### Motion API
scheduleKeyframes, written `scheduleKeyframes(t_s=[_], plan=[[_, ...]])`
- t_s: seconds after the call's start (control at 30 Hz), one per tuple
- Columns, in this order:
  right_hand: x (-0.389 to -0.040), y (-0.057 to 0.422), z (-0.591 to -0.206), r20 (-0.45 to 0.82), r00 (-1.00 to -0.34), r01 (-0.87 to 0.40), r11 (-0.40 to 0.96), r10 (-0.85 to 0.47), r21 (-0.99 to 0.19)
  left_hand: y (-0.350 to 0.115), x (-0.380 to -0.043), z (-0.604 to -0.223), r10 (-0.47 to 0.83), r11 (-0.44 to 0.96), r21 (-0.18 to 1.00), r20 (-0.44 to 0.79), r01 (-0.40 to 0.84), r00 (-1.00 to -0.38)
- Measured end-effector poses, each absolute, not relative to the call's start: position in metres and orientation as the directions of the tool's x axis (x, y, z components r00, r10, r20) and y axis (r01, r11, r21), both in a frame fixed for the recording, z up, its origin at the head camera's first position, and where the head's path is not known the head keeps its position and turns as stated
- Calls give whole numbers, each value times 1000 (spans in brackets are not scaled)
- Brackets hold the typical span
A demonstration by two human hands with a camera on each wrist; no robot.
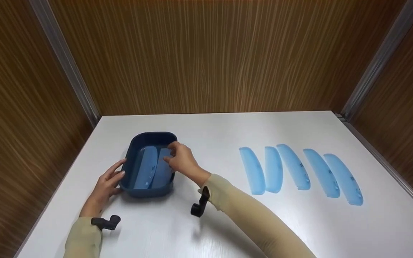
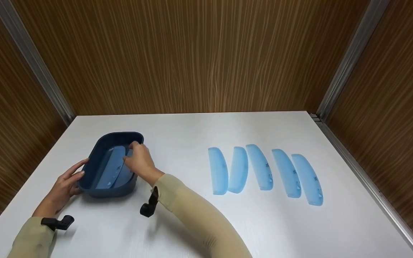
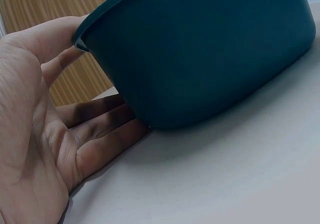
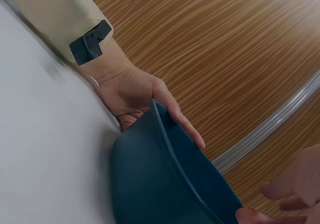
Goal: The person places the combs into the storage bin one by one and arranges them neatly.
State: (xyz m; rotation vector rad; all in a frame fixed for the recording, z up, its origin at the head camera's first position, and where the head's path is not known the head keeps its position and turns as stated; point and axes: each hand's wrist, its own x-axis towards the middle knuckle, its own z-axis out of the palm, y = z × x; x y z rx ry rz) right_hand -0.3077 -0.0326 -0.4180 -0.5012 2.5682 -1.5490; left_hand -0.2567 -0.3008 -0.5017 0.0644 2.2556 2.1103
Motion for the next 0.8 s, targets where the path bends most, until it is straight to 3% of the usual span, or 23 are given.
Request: scheduleKeyframes(t_s=[0.3, 0.8], plan=[[-301, -13, -419, 175, -924, -316, 417, -340, -852, -303, -257, -503, 74, 36, 999, -15, -12, -997], [-304, 18, -429, 139, -937, -255, 353, -321, -900, -301, -255, -502, 79, 48, 999, -5, -1, -997]])
